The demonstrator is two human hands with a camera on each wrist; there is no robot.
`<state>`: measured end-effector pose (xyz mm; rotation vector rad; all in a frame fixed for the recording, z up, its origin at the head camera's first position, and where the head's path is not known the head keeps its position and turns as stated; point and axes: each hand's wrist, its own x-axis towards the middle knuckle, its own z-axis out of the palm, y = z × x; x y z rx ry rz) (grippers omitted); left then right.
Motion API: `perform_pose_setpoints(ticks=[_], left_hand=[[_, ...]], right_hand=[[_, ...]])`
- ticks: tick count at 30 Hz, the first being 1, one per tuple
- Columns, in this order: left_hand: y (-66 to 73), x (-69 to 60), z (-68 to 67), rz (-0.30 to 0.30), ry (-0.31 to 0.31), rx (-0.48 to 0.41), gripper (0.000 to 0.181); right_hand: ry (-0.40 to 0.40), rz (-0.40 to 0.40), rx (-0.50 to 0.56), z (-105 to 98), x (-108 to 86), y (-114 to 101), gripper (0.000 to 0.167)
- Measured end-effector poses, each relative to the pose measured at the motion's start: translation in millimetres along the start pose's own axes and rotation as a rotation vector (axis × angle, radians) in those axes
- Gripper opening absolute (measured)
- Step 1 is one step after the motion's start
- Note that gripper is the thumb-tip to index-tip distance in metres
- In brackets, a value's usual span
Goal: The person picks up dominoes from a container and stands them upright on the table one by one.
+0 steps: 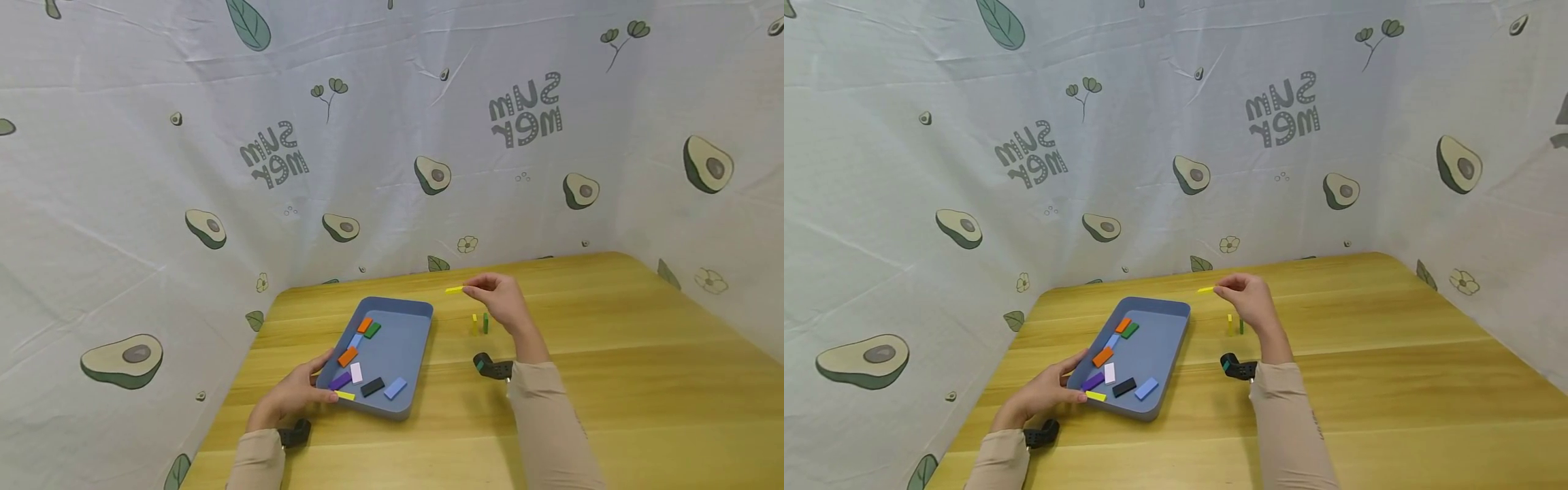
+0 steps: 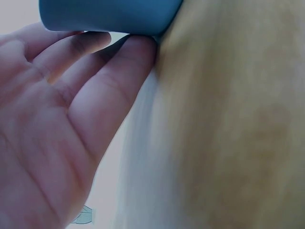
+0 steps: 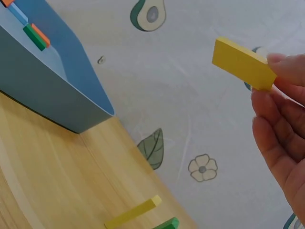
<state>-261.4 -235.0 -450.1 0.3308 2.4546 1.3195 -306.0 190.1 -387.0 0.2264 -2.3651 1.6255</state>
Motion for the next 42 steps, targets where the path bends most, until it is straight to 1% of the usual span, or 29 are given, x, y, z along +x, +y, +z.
perform_pose_setpoints(ticks=[3,9,15,19,25,31,37,42], left_hand=[[0.4,-0.5,0.0,-0.002,0.0,-0.009,0.103],[1.1,-1.0,-0.3,0.005,-0.011,-0.03,0.103],[1.7,-1.1,-0.5,0.015,-0.01,-0.027,0.102],[1.3,-1.0,-0.6,0.011,-0.009,-0.019,0.103],[-0.2,-0.1,-1.2,0.017,-0.02,-0.028,0.103],[-0.9,0.0,-1.7,0.011,-0.025,-0.046,0.105],[-0.5,-0.1,-0.8,0.014,-0.026,-0.045,0.105],[0.2,0.0,-0.1,0.015,-0.027,-0.047,0.105]], right_hand=[[0.008,0.004,-0.008,-2,0.3,1,0.027],[0.028,0.011,0.017,-8,0.8,6,0.029],[0.058,-0.027,0.022,-17,0.0,11,0.029],[0.077,-0.023,0.004,-23,-1.5,13,0.032],[0.085,-0.013,-0.041,-31,-4.2,17,0.032],[0.084,0.018,-0.122,-36,-5.1,24,0.029],[0.057,0.051,-0.124,-39,-5.6,37,0.029],[0.022,0.11,-0.109,-39,-6.7,50,0.032]])
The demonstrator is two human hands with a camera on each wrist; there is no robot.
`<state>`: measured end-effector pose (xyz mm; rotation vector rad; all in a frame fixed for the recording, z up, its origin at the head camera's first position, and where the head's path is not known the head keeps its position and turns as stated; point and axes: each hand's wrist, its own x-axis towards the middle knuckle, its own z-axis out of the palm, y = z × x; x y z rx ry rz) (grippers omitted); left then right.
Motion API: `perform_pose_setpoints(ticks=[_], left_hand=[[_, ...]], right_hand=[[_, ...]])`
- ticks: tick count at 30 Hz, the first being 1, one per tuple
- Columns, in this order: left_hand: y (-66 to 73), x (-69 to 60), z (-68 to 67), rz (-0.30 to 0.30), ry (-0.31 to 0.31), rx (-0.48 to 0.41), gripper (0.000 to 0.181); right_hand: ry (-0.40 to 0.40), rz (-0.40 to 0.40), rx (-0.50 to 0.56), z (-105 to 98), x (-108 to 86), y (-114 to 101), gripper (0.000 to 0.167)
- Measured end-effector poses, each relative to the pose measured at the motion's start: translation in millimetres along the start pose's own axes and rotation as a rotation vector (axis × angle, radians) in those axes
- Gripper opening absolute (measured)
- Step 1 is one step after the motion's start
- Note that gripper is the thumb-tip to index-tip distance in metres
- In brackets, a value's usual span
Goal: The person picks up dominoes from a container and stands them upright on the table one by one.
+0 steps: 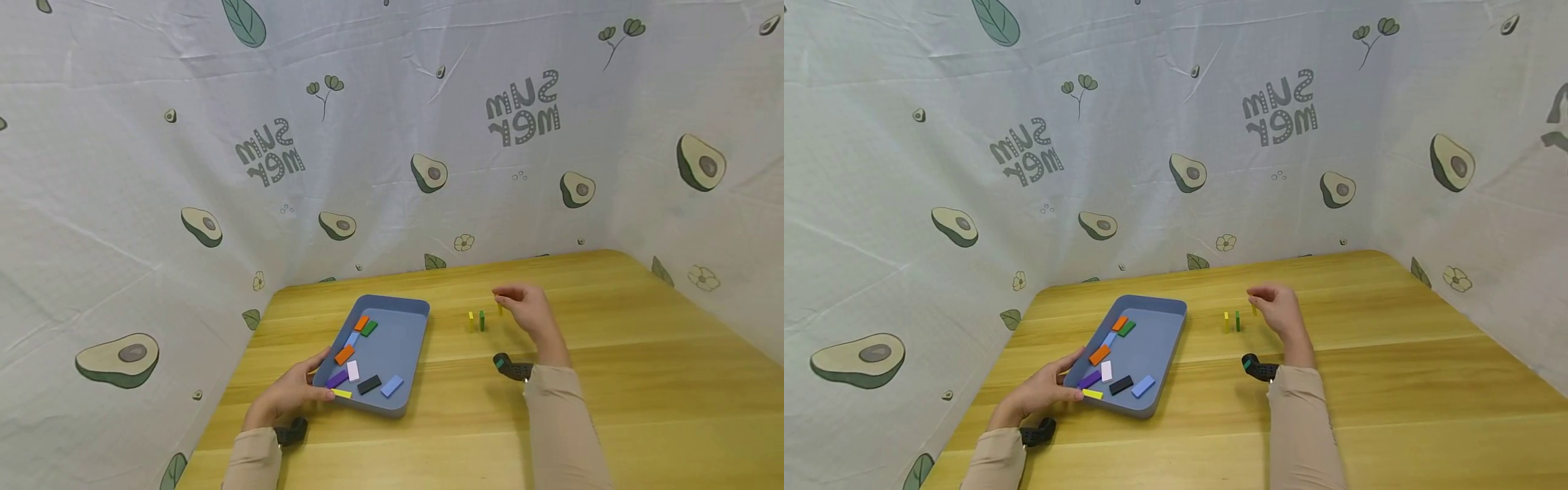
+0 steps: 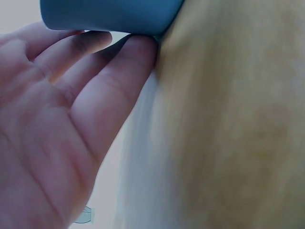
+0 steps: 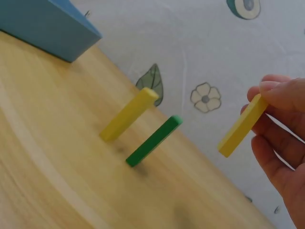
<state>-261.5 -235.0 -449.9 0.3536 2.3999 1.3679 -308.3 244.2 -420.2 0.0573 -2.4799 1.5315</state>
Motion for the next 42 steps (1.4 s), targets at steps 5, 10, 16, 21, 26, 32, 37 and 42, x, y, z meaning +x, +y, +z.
perform_pose_setpoints(ticks=[5,10,16,21,26,32,37,42], left_hand=[[-0.5,0.7,-0.4,0.001,-0.001,-0.003,0.105],[-0.7,1.4,-0.7,0.0,-0.001,0.0,0.106],[-1.4,1.6,-0.3,-0.002,0.001,0.005,0.105],[-1.3,1.9,-0.6,-0.003,-0.003,0.0,0.106],[-1.0,2.5,-1.5,0.01,-0.013,-0.011,0.106],[-1.7,3.0,-2.1,0.013,-0.017,-0.009,0.107],[-2.9,3.2,-2.1,0.022,-0.025,-0.015,0.107],[-4.0,3.1,-1.5,0.026,-0.033,-0.025,0.107]], right_hand=[[-0.022,0.016,0.013,5,1.3,10,0.031],[-0.031,-0.01,-0.017,8,1.8,18,0.028],[-0.032,-0.043,0.004,11,-0.5,23,0.028],[-0.026,-0.028,-0.035,13,-1.3,25,0.029],[-0.013,-0.02,-0.065,15,0.7,30,0.028],[-0.018,-0.004,-0.06,17,1.3,33,0.028],[-0.02,0.01,-0.046,18,1.5,33,0.028],[-0.016,0.003,-0.043,19,1.7,35,0.028]])
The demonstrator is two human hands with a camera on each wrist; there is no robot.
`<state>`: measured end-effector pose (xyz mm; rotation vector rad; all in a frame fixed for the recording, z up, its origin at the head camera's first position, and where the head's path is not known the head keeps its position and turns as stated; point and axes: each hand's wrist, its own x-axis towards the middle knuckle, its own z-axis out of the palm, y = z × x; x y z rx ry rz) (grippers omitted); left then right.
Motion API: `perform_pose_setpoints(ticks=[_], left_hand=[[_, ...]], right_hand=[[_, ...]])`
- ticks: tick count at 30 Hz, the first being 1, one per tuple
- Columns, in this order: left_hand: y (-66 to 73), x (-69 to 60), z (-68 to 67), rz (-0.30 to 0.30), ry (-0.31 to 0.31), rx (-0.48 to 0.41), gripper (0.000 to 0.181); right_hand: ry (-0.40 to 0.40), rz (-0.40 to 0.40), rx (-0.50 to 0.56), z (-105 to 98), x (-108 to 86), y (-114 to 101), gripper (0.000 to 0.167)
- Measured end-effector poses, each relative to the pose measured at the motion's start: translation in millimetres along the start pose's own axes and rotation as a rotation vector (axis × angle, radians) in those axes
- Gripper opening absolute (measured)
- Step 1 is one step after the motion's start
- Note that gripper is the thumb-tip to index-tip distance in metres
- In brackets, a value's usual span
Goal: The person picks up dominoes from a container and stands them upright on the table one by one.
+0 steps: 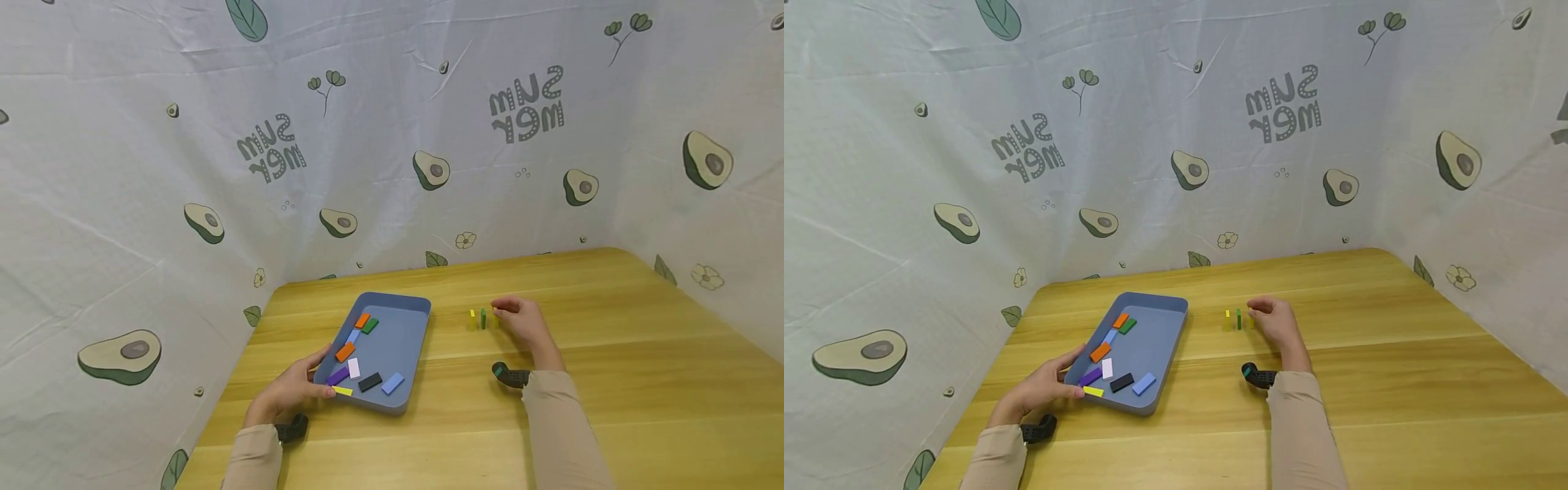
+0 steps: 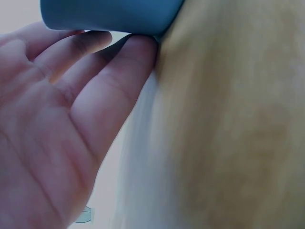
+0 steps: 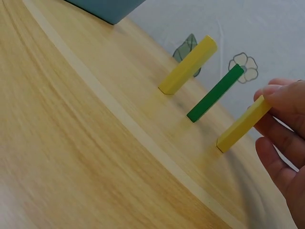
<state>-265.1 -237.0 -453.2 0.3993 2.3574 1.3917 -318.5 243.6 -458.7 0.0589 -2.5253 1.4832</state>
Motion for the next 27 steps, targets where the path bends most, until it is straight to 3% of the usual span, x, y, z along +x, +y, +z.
perform_pose_setpoints(ticks=[27], left_hand=[[4.8,-4.1,1.1,-0.026,0.03,-0.005,0.106]], right_hand=[[-0.008,0.036,0.011,-4,-2.9,-16,0.035]])
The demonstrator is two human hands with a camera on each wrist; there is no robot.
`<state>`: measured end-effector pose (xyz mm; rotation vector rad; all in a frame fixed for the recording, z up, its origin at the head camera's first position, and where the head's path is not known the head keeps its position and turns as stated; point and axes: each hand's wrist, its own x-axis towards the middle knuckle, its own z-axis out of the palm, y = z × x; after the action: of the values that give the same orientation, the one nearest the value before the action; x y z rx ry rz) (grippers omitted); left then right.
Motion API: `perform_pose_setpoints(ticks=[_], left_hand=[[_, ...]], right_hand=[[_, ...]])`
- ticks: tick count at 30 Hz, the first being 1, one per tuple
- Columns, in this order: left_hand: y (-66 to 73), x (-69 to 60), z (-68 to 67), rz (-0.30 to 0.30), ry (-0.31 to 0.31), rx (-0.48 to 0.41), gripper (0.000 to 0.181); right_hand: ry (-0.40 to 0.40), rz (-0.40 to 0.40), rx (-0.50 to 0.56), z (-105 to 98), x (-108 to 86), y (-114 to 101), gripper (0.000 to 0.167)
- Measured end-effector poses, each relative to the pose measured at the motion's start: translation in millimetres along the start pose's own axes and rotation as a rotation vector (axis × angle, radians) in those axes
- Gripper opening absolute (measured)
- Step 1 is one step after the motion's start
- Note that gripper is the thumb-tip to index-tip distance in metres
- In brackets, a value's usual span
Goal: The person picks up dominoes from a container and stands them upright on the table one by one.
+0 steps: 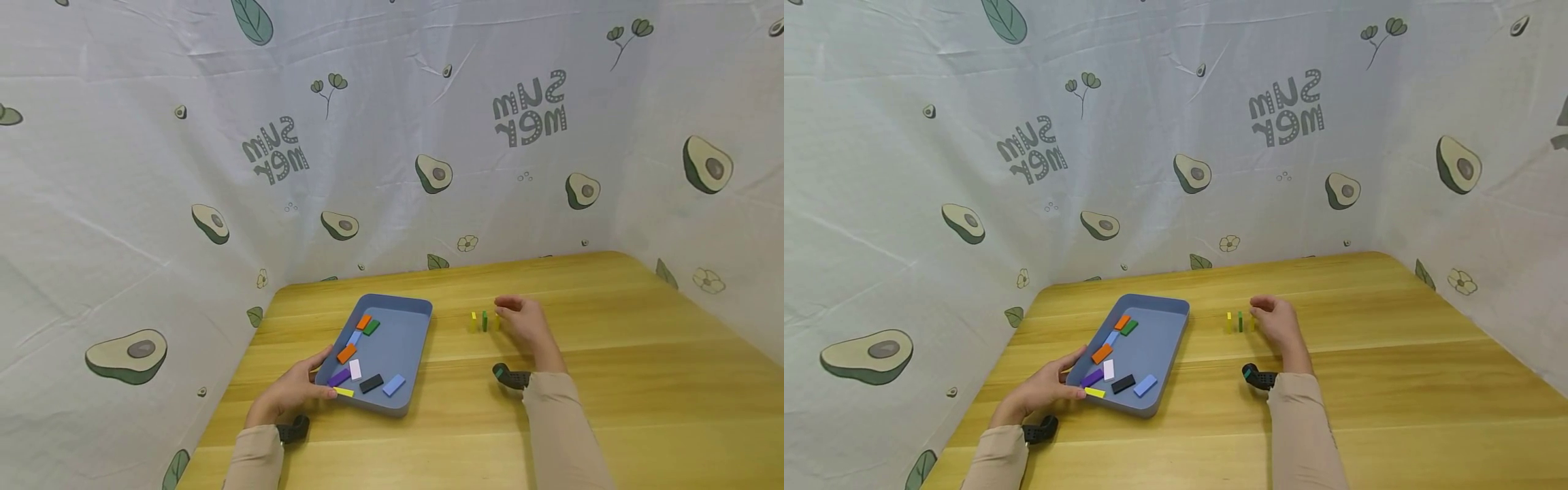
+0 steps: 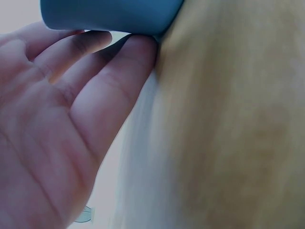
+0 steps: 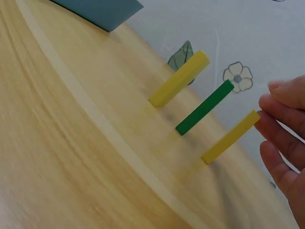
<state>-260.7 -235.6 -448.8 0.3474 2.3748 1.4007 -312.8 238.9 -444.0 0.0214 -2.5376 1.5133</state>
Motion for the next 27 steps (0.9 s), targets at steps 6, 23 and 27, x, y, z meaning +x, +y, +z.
perform_pose_setpoints(ticks=[6,23,27], left_hand=[[0.5,0.1,0.6,-0.002,-0.001,0.007,0.105],[2.0,2.5,0.9,-0.033,0.035,0.05,0.104],[2.5,1.9,1.1,-0.04,0.034,0.042,0.105]], right_hand=[[-0.008,0.019,0.071,-6,0.8,-10,0.041],[-0.301,-0.186,0.134,39,18.9,-98,0.037],[-0.471,-0.213,0.149,58,24.2,-115,0.035]])
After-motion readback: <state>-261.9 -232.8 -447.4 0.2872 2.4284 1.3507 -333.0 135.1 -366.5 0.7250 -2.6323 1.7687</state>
